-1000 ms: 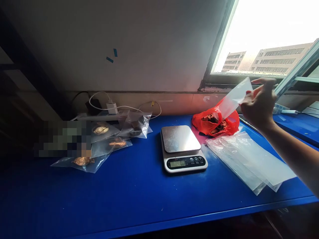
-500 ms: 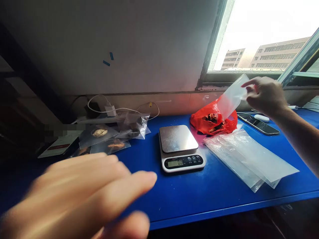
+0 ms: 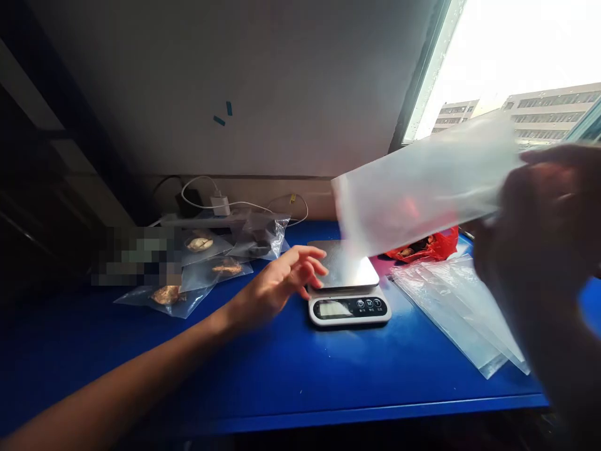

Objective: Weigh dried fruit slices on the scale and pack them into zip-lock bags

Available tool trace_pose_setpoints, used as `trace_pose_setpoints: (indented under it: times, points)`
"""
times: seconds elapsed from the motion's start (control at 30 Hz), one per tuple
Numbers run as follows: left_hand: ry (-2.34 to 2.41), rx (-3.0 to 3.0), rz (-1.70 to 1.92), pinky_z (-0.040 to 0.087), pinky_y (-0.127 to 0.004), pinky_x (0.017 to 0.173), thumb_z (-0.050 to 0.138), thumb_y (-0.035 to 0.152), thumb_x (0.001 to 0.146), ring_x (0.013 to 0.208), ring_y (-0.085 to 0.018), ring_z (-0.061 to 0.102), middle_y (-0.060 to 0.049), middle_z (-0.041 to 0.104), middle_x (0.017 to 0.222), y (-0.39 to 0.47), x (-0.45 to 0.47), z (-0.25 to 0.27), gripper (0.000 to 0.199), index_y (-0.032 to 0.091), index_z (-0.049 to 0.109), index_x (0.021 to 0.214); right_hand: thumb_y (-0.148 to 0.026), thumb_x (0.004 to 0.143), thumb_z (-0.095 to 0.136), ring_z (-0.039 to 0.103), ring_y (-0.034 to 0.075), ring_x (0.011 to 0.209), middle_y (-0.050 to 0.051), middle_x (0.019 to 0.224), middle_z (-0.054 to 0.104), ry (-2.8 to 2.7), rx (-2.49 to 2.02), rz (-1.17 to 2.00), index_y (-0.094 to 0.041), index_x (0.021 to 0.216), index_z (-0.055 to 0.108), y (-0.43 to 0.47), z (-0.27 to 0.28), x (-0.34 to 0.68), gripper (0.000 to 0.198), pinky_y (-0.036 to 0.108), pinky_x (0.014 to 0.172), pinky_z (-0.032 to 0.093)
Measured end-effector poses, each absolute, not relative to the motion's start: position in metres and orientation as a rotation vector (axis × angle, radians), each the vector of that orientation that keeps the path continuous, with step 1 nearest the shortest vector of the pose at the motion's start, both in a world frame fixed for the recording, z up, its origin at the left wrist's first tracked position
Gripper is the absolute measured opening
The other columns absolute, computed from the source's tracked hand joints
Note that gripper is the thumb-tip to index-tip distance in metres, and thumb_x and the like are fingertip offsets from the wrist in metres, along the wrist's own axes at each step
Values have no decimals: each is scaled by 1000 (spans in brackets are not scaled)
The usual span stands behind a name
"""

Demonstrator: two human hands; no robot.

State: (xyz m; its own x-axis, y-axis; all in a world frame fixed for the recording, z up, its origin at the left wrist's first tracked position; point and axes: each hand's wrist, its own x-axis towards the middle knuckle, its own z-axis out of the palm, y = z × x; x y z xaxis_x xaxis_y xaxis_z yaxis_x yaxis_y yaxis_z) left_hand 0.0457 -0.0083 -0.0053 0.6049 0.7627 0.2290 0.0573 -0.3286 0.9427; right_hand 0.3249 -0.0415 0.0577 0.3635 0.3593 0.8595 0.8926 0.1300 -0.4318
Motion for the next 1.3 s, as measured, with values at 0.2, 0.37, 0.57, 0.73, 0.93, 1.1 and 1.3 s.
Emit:
trace_pose_setpoints:
  times: [0.2,0.37,0.57,0.73,0.93,1.1,1.3]
  points:
    - [815,1214,1058,51,-23,63,70,40,83,71,-13,62,-3,64,85,-8,38,-7,39,20,52,111,-41,91,52,52,8,46,1,93,55,-1490,-1091,558,-30,110,40,-38,-7,263,24,29,45,46]
    - [938,1059,1396,41,-13,53,78,16,71,54,-4,49,6,57,69,10,29,-6,39,18,53,100,-37,86,60,47,7,38,-4,81,57,-1405,-1048,802,-32,112,38,-39,-17,264,36,25,38,38]
    - [742,1275,1015,36,-16,49,85,36,64,53,-5,44,3,54,63,15,15,-1,36,12,61,75,-41,92,53,41,9,40,-7,46,43,-1417,-833,693,-22,98,57,-40,-8,287,20,24,42,31]
    - [696,1533,686,32,-18,53,77,39,75,56,-6,43,3,54,62,-3,25,-2,31,13,60,75,-52,88,55,39,8,48,-4,55,43,-1698,-1028,1019,-17,77,57,-32,-6,291,36,22,44,30]
    - [771,1576,748,33,-20,59,72,35,78,60,-8,43,4,53,65,-5,31,-12,26,16,55,81,-55,92,43,33,7,52,-4,56,38,-1877,-1076,1269,-15,74,55,-41,-10,278,45,21,47,27]
    - [772,1607,693,33,-21,60,72,34,77,60,-8,44,4,54,65,-9,34,-10,26,15,55,78,-51,91,45,33,7,50,-4,56,37,-1960,-1079,1205,-15,72,54,-37,-15,278,42,21,44,23]
    - [800,1577,661,32,-21,56,67,46,81,58,-9,44,3,56,67,-12,35,-8,36,17,52,97,-43,90,43,34,7,52,-3,57,38,-1988,-1048,1042,-17,64,46,-34,-20,283,38,22,46,24]
